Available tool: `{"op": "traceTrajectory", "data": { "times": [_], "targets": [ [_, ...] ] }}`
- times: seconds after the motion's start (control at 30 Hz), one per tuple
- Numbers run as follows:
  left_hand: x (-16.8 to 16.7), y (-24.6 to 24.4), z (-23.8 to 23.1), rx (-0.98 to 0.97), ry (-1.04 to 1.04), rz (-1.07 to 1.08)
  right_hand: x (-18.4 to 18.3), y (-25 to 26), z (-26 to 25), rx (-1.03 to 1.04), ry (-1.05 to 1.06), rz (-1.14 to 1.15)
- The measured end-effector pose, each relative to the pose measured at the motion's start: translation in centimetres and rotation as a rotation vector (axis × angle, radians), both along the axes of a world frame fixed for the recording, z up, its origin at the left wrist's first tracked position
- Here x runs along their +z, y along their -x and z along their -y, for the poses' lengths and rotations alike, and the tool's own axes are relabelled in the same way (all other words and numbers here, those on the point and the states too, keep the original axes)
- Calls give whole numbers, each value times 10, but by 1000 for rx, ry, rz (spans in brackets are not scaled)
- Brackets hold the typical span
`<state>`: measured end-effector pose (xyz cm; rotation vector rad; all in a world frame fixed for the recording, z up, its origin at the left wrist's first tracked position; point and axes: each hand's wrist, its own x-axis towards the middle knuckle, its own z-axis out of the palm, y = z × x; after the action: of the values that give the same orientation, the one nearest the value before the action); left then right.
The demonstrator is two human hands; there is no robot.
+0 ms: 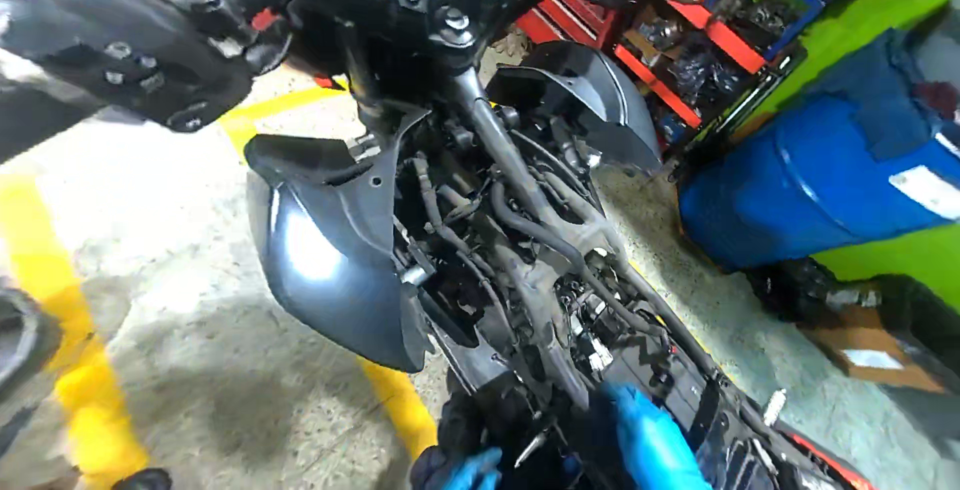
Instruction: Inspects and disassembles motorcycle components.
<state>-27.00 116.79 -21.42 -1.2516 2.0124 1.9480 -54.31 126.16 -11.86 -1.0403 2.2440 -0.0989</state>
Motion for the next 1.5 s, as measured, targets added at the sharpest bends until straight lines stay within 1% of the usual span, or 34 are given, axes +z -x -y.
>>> {"op": "traceTrajectory", "data": {
  "times": [0.07, 0.1, 0.13, 0.17, 0.2, 0.23, 0.27, 0.33, 0.4, 0.43, 0.47, 0.5, 0.57, 0.6, 0.67, 0.7, 0.77, 0.8, 0.83, 0.87, 0.9, 0.97, 1.03, 1.1, 1.13, 1.2, 1.23, 1.3, 1.33, 1.37, 1.43, 1.5],
  "targets": [
    [-8, 27, 22, 164, 16, -88, -39, 19, 28, 19, 129, -227],
    [-12, 40, 35, 236, 6, -115, -47, 32, 44, 19, 132, -274],
    [-17, 51, 45, 300, -20, -126, -49, 42, 61, 34, 55, -269],
    [-23, 61, 53, 349, -55, -122, -49, 50, 77, 72, -74, -238],
    [-29, 72, 61, 385, -96, -99, -49, 55, 91, 126, -197, -204],
    [-35, 83, 69, 409, -153, -65, -50, 59, 104, 182, -272, -191],
    [-42, 95, 77, 431, -211, -23, -51, 63, 115, 228, -290, -196],
    [-56, 118, 87, 509, -336, 23, -52, 70, 139, 250, -307, -141],
    [-78, 134, 83, 563, -459, -15, -49, 73, 161, 282, -434, -37],
    [-90, 140, 79, 572, -500, -59, -49, 75, 168, 328, -497, -21],
    [-98, 146, 77, 572, -525, -96, -50, 78, 171, 388, -534, -17],
    [-98, 150, 79, 554, -549, -104, -51, 80, 169, 440, -524, -22],
    [-86, 153, 91, 524, -575, -89, -57, 83, 152, 474, -348, -68],
    [-79, 151, 97, 499, -592, -88, -61, 83, 144, 435, -287, -79],
    [-72, 148, 101, 486, -644, -148, -67, 81, 139, 351, -325, -90],
    [-72, 149, 102, 511, -669, -182, -70, 81, 141, 362, -345, -97],
    [-68, 151, 102, 551, -735, -222, -67, 75, 156, 454, -437, -126],
    [-71, 154, 98, 554, -771, -234, -55, 65, 173, 509, -574, -136],
    [-81, 161, 91, 575, -788, -247, -47, 56, 188, 575, -704, -142],
    [-93, 168, 82, 599, -786, -261, -47, 53, 197, 651, -756, -164],
    [-102, 174, 76, 618, -769, -281, -51, 53, 201, 692, -762, -181],
    [-102, 178, 76, 640, -770, -283, -60, 58, 197, 645, -695, -178],
    [-88, 174, 76, 669, -810, -269, -71, 65, 180, 474, -539, -126],
    [-94, 179, 75, 692, -831, -292, -86, 73, 164, 332, -370, -67],
    [-102, 183, 72, 691, -829, -302, -87, 76, 164, 337, -393, -63],
    [-118, 189, 66, 638, -791, -289, -72, 76, 181, 376, -547, 2],
    [-120, 189, 67, 610, -776, -284, -66, 78, 187, 393, -600, 44],
    [-109, 181, 78, 560, -762, -246, -54, 79, 193, 371, -627, 159],
    [-102, 176, 83, 537, -772, -221, -54, 86, 185, 338, -590, 209],
    [-103, 176, 84, 525, -785, -224, -55, 92, 178, 334, -558, 205],
    [-116, 185, 82, 543, -782, -284, -60, 91, 179, 455, -582, 60],
    [-117, 186, 82, 536, -728, -321, -55, 72, 193, 574, -695, -90]
  ]
}}
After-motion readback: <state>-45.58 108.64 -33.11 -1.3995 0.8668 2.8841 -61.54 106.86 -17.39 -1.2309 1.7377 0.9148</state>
